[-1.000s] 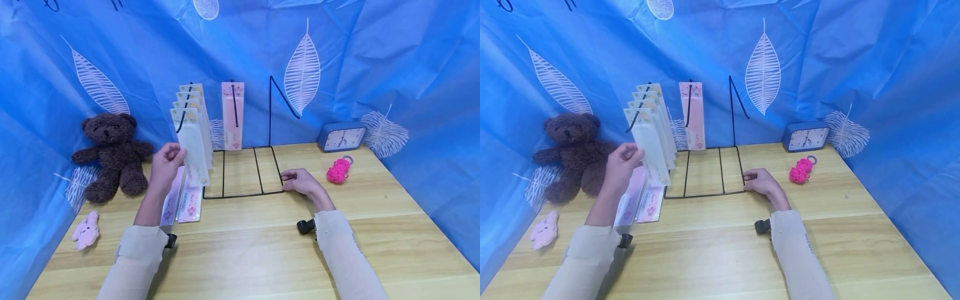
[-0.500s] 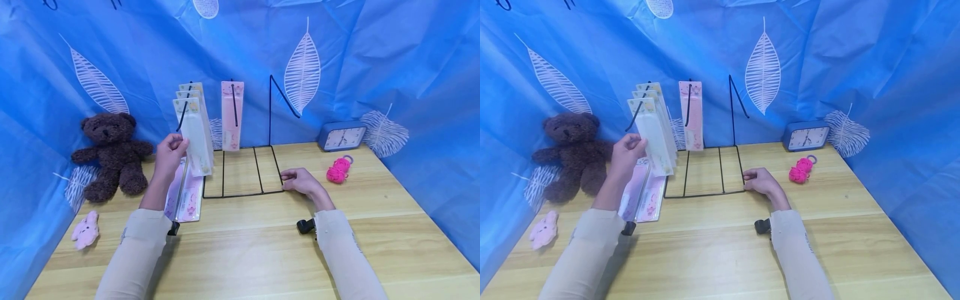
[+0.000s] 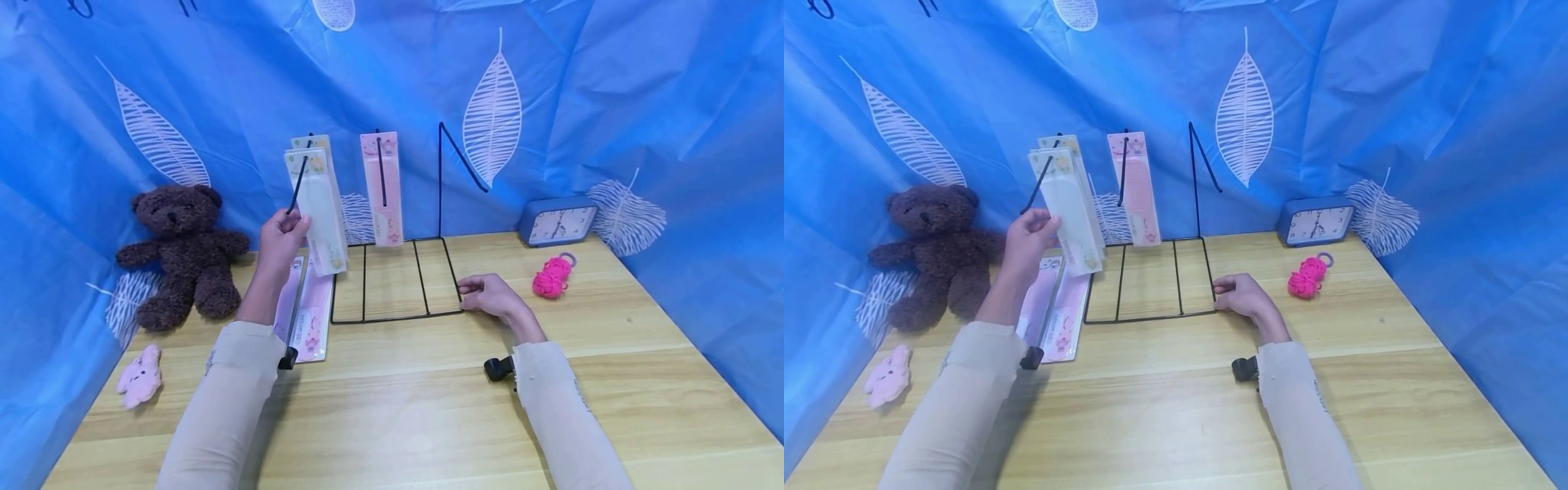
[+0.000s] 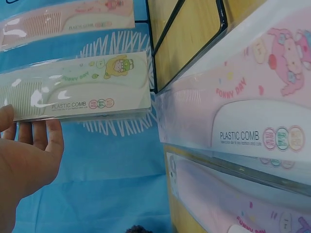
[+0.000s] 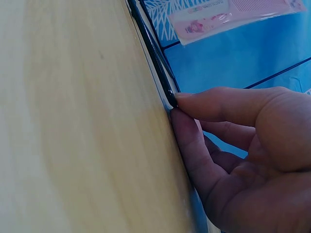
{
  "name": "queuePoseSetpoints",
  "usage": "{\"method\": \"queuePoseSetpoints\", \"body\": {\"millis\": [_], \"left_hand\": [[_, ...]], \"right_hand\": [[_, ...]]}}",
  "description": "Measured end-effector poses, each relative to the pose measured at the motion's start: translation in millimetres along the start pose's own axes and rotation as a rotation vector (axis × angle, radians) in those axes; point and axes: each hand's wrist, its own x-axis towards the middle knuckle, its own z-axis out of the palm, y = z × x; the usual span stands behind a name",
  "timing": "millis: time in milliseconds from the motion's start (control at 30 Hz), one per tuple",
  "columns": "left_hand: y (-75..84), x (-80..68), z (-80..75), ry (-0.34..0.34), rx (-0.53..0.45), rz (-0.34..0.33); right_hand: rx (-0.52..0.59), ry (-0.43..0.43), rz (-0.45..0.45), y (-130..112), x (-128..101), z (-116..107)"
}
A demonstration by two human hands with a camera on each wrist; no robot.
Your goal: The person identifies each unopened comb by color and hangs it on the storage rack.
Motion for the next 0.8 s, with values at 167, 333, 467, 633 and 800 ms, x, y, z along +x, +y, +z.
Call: {"method": "queuePoseSetpoints", "body": {"millis": [167,333,467,633,800], "left_hand": [[-1.7,4.6,-1.4,-0.002,-0.003,0.004],[-4.1,6.1,-3.0,-0.005,-0.004,0.009],[-6.7,4.9,-6.1,-0.011,0.01,-0.002],[-13.2,1.2,-13.2,-0.004,0.028,-0.02],[-23.1,-3.6,-24.3,0.021,0.066,-0.049]], "right_hand": [[0.006,-0.003,0.001,-1.8,-0.9,-0.2],[-0.001,0.003,-0.002,-2.2,-1.8,-0.8],[-0.015,0.005,-0.004,-0.7,-1.4,-0.9],[-0.03,0.003,-0.009,0.6,-1.4,-0.8],[-0.021,0.006,-0.009,-0.5,-1.6,-0.9]]}}
